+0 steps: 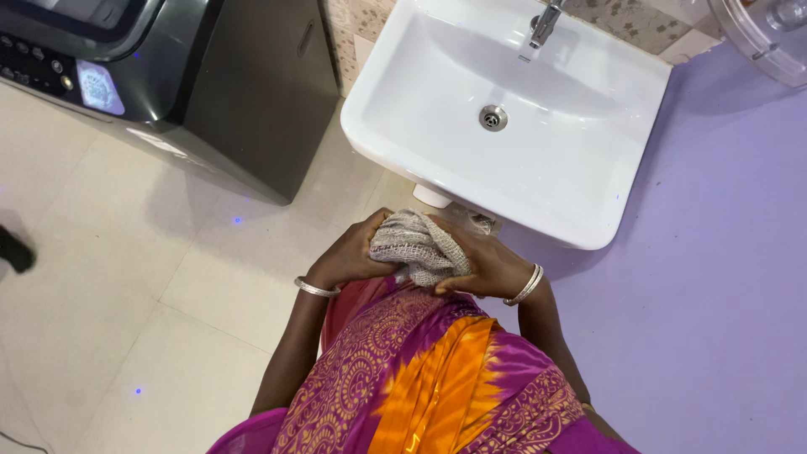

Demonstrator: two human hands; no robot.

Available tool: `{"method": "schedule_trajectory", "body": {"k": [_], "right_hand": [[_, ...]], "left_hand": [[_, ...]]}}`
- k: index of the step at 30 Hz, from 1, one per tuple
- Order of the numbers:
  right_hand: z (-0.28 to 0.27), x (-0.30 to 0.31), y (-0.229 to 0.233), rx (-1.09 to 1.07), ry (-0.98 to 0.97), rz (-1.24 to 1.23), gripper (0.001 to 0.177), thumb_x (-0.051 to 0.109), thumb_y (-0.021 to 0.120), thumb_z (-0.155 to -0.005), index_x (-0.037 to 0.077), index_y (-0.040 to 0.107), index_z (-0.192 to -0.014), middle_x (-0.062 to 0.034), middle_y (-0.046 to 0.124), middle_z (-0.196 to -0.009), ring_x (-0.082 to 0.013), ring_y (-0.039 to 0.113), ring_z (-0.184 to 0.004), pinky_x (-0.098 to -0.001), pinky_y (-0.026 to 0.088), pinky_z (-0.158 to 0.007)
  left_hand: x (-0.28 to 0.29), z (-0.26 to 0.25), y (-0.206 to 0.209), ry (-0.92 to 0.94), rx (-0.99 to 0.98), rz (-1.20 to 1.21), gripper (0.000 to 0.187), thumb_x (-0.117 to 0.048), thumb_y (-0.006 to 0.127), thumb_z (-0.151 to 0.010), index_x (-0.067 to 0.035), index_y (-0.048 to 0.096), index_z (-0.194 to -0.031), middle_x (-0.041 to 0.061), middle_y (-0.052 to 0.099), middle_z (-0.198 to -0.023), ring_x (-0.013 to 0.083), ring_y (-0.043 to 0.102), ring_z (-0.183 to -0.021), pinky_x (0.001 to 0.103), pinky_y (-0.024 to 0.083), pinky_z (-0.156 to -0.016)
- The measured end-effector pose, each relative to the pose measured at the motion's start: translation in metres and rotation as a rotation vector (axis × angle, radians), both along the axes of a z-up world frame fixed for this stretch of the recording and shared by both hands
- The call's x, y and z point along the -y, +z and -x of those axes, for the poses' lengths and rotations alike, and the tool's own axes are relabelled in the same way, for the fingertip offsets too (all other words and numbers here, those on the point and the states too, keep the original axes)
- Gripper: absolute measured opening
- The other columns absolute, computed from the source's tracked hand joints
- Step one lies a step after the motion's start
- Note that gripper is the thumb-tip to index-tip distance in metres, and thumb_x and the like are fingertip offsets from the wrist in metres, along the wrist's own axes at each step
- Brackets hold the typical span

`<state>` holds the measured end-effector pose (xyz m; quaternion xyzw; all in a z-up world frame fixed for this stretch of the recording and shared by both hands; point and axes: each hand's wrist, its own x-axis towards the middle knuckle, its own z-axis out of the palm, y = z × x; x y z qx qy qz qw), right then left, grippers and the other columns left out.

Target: The person wipes the faucet, the inside of the basin, and the outer edges of a white porcelain sink using a cloth.

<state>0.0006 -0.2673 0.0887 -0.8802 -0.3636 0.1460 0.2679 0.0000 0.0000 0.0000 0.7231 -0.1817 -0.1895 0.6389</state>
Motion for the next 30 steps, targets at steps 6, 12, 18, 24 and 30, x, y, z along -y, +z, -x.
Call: {"method": "schedule_trajectory", "body": {"k": [6,12,18,24,30], "right_hand": [[-0.035,0.013,0.019,-0.521,-0.499,-0.173,0.08,0.006,0.073,-0.073,0.012,0.049,-0.149,-0.01,0.076,-0.09,-0.0136,0.067,-0.06,-0.0288,0.056,-0.051],[-0.075,0.021,0.027,-0.523,-0.745,-0.342,0.074,0.003,0.073,-0.075,0.009,0.05,-0.144,-0.0106,0.073,-0.087,-0.0103,0.063,-0.056,-0.0263,0.052,-0.047],[-0.138,0.008,0.041,0.023,-0.619,-0.323,0.087,-0.006,0.071,-0.07,0.01,0.048,-0.152,-0.0174,0.063,-0.139,-0.026,0.065,-0.12,-0.0387,0.053,-0.099],[-0.188,-0.015,0.045,-0.055,-0.799,-0.137,0.089,0.006,0.082,-0.074,0.02,0.043,-0.153,-0.0113,0.064,-0.136,-0.0228,0.069,-0.117,-0.0375,0.057,-0.095],[-0.209,0.002,0.044,-0.137,-0.837,-0.183,0.1,0.017,0.085,-0.073,0.023,0.033,-0.158,-0.0114,0.066,-0.133,-0.0226,0.07,-0.115,-0.0364,0.058,-0.095]], "left_hand": [[0.025,-0.079,0.027,-0.139,0.017,0.113,0.077,-0.019,0.085,-0.068,-0.01,0.05,-0.136,0.01,0.071,-0.124,0.0189,0.066,-0.117,0.034,0.052,-0.101],[0.037,-0.177,0.041,-0.553,0.055,0.253,0.106,-0.02,0.084,-0.073,-0.012,0.026,-0.16,0.017,0.053,-0.149,0.0268,0.051,-0.14,0.039,0.043,-0.116],[0.037,-0.264,0.062,-0.652,0.279,0.259,0.123,-0.02,0.094,-0.069,-0.012,0.013,-0.162,0.022,0.043,-0.154,0.0317,0.045,-0.143,0.045,0.038,-0.117],[0.045,-0.32,0.049,-0.422,0.103,-0.018,0.095,-0.021,0.088,-0.069,-0.023,0.04,-0.151,0.009,0.073,-0.127,0.0247,0.074,-0.114,0.038,0.061,-0.098],[0.071,-0.332,0.035,-0.277,0.224,0.138,0.084,-0.016,0.087,-0.079,-0.02,0.044,-0.151,0.011,0.071,-0.135,0.0264,0.07,-0.125,0.038,0.057,-0.106]]}}
